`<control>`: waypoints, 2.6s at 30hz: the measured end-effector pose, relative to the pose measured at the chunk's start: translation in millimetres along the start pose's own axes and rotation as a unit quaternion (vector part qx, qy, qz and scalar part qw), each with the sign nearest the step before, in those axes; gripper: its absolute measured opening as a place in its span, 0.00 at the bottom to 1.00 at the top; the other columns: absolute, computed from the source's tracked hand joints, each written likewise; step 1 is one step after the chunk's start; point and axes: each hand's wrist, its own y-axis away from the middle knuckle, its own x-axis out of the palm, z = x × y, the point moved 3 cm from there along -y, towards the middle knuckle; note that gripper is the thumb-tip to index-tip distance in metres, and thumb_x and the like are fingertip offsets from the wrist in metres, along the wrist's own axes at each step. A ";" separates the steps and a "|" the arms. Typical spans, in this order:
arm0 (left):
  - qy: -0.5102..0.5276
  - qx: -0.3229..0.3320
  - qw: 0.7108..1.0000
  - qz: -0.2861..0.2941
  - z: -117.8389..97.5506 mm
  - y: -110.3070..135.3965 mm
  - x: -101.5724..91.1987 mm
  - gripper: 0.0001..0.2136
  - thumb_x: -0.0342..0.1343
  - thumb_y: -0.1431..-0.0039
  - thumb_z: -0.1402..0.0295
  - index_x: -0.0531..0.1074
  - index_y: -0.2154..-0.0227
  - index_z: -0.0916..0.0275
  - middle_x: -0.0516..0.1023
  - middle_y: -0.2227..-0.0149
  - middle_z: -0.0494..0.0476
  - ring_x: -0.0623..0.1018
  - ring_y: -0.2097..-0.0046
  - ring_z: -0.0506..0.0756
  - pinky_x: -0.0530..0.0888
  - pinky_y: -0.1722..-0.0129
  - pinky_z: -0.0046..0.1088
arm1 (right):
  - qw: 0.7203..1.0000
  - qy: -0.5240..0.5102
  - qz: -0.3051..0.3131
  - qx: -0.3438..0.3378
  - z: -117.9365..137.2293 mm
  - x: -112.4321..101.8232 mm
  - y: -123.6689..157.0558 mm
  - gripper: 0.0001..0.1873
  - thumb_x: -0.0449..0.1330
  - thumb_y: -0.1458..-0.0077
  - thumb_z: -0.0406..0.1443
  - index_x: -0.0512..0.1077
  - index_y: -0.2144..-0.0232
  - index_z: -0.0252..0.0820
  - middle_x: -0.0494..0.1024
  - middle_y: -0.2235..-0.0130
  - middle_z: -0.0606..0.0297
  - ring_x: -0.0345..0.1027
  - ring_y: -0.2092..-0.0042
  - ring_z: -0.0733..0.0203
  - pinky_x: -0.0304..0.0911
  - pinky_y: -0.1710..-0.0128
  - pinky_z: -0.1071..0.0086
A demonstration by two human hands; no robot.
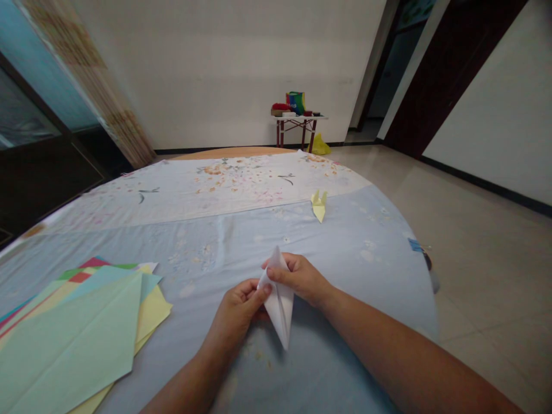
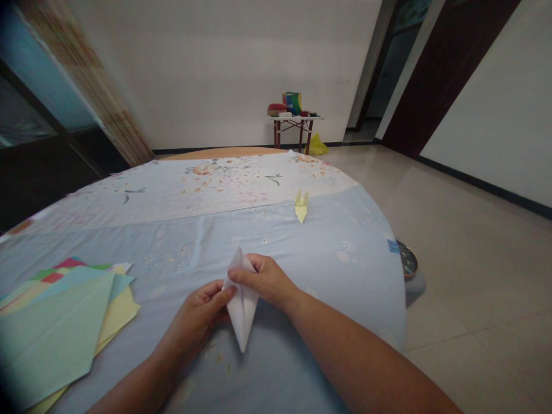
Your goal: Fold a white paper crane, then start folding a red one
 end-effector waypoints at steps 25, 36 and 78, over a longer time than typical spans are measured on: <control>0.047 0.007 0.999 -0.022 -1.9 -1.6 -0.1 0.15 0.62 0.56 0.61 0.69 0.70 0.65 0.75 0.75 0.52 0.75 0.72 0.52 0.71 0.67 0.30 | 0.994 0.088 -0.051 -0.044 4.3 -10.4 -1.0 0.17 0.63 0.57 0.45 0.71 0.71 0.36 0.71 0.74 0.68 0.60 0.75 0.71 0.56 0.74 0.76; 0.012 0.028 0.999 -0.017 3.4 -3.4 -3.4 0.16 0.62 0.56 0.61 0.68 0.67 0.65 0.75 0.76 0.50 0.75 0.74 0.52 0.70 0.68 0.29 | 0.989 0.128 -0.047 -0.052 3.2 -2.4 0.8 0.13 0.61 0.55 0.42 0.69 0.71 0.37 0.69 0.73 0.69 0.60 0.73 0.70 0.56 0.74 0.76; -0.068 -0.047 0.996 0.027 0.8 1.4 -0.9 0.15 0.63 0.58 0.65 0.66 0.67 0.64 0.76 0.74 0.50 0.74 0.74 0.50 0.68 0.72 0.24 | 0.992 0.026 -0.095 -0.080 13.3 -10.8 -1.4 0.16 0.57 0.51 0.47 0.67 0.70 0.38 0.69 0.73 0.67 0.63 0.71 0.67 0.60 0.74 0.74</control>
